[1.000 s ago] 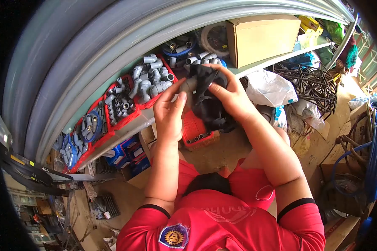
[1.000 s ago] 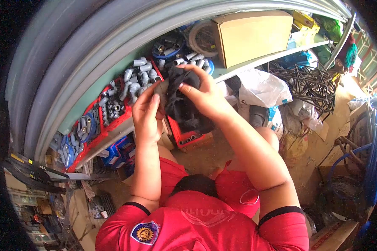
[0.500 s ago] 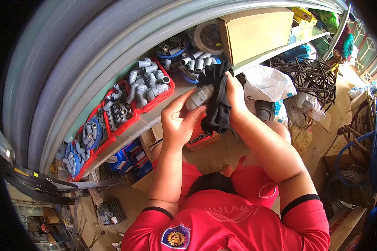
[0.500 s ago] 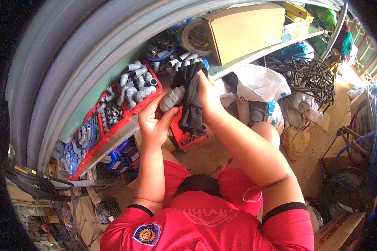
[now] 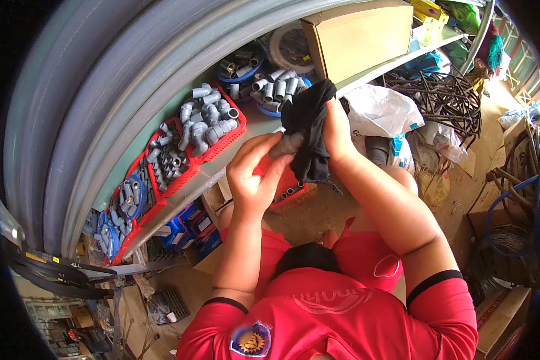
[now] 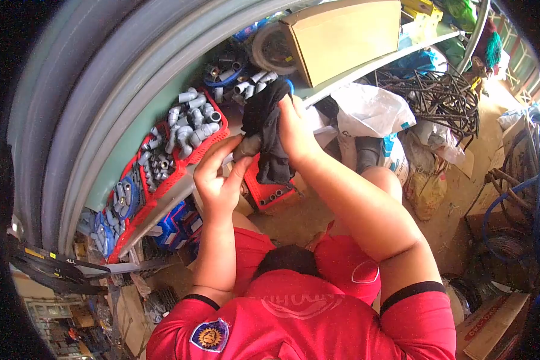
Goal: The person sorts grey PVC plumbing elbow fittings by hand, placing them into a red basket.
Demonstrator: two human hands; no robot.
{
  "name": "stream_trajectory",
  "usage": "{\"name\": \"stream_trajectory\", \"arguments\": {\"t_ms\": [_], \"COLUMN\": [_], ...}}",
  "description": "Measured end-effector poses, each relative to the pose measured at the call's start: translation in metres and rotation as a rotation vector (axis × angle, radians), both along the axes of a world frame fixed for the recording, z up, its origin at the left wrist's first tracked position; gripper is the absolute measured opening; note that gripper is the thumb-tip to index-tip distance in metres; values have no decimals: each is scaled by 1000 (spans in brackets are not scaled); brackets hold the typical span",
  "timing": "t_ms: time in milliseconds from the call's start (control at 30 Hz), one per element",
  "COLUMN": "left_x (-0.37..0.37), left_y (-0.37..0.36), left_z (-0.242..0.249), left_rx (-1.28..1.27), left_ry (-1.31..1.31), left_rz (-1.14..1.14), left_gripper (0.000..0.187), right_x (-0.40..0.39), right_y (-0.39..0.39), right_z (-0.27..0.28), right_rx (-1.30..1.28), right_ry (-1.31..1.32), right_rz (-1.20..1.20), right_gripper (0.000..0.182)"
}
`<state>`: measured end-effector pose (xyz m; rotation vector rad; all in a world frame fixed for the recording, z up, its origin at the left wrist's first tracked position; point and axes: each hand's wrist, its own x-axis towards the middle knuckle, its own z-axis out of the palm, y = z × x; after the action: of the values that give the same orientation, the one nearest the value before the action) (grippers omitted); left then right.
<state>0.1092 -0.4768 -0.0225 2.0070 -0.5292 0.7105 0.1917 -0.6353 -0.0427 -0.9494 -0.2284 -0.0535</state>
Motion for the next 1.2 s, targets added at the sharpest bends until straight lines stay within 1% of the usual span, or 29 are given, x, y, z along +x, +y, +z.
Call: {"name": "stream_trajectory", "arguments": {"t_ms": [67, 100, 133, 200, 233, 300, 333, 367, 400, 433, 467, 500, 533, 600, 667, 733, 767, 833, 867, 900, 933, 967, 1000, 1067, 1133, 1167, 1200], "left_x": [4, 4, 3, -1, -3, -5, -6, -6, -6, -7, -7, -3, 1, 7, 8, 7, 8, 11, 13, 16, 20, 27, 33, 36, 42, 43, 48], "left_y": [-3, -2, -4, -9, -8, -14, -16, -17, -20, -23, -26, -17, -3, 16, 15, 13, 14, 18, 23, 28, 34, 40, 50, 67, 84, 87, 95], "left_z": [-2, -5, -6, -10, -18, -22, -24, -20, -16, -10, -6, -11, -23, -38, -39, -45, -50, -59, -67, -79, -93, -113, -140, -188, -248, -263, -291], "left_rx": [-139, -168, -302, -571, -644, -795, -871, -794, -867, -944, -1026, -995, -1014, -972, -951, -953, -960, -947, -834, -719, -602, -505, -430, -215, -185, -156, -116], "left_ry": [41, 74, 128, 241, 316, 393, 436, 415, 477, 540, 604, 716, 855, 990, 927, 863, 827, 765, 768, 769, 767, 724, 766, 828, 810, 837, 838], "left_rz": [-20, -69, -138, -277, -319, -292, -278, -314, -329, -341, -346, -433, -570, -780, -721, -648, -608, -500, -402, -306, -213, -141, -95, 87, 174, 208, 247], "left_gripper": [31, 31, 31, 32, 31, 28, 27, 32, 36, 39, 42, 52, 52, 49, 48, 48, 48, 46, 43, 41, 38, 31, 28, 24, 20, 20, 22], "right_x": [25, 30, 34, 28, 23, 12, 13, 14, 13, 13, 12, 13, 11, 2, -2, -4, 24, 19, 17, 31, 48, 53, 99, 67, 60, 57, 53], "right_y": [6, 7, 7, 4, 2, -1, 1, 3, 4, -1, -7, -9, -9, -5, -13, -2, -4, -14, -19, -29, -41, -45, -54, -60, -66, -69, -69], "right_z": [-38, -43, -47, -35, -30, -18, -22, -22, -23, -23, -20, -21, -24, -11, 8, 12, -24, -5, 5, -3, -12, -11, -42, -11, -3, 0, 5], "right_rx": [-42, 16, 74, 349, 283, 151, 122, 92, 58, -60, 47, -93, -233, -253, -202, 28, -180, 174, 366, 451, 536, 627, 719, 662, 634, 617, 648], "right_ry": [-51, -70, -86, -98, -60, 19, -11, -37, -60, -110, -117, -149, -184, -257, -174, -70, -199, 141, 322, 284, 243, 166, -162, 78, 68, 64, 99], "right_rz": [-11, 36, 84, 290, 241, 146, 97, 45, -7, -75, 117, 59, 6, -74, 116, -45, -184, 16, 67, 166, 264, 254, 434, 210, 215, 218, 209], "right_gripper": [41, 41, 41, 40, 40, 40, 41, 42, 44, 42, 40, 38, 36, 30, 27, 22, 30, 40, 45, 38, 32, 42, 41, 40, 42, 43, 45]}}
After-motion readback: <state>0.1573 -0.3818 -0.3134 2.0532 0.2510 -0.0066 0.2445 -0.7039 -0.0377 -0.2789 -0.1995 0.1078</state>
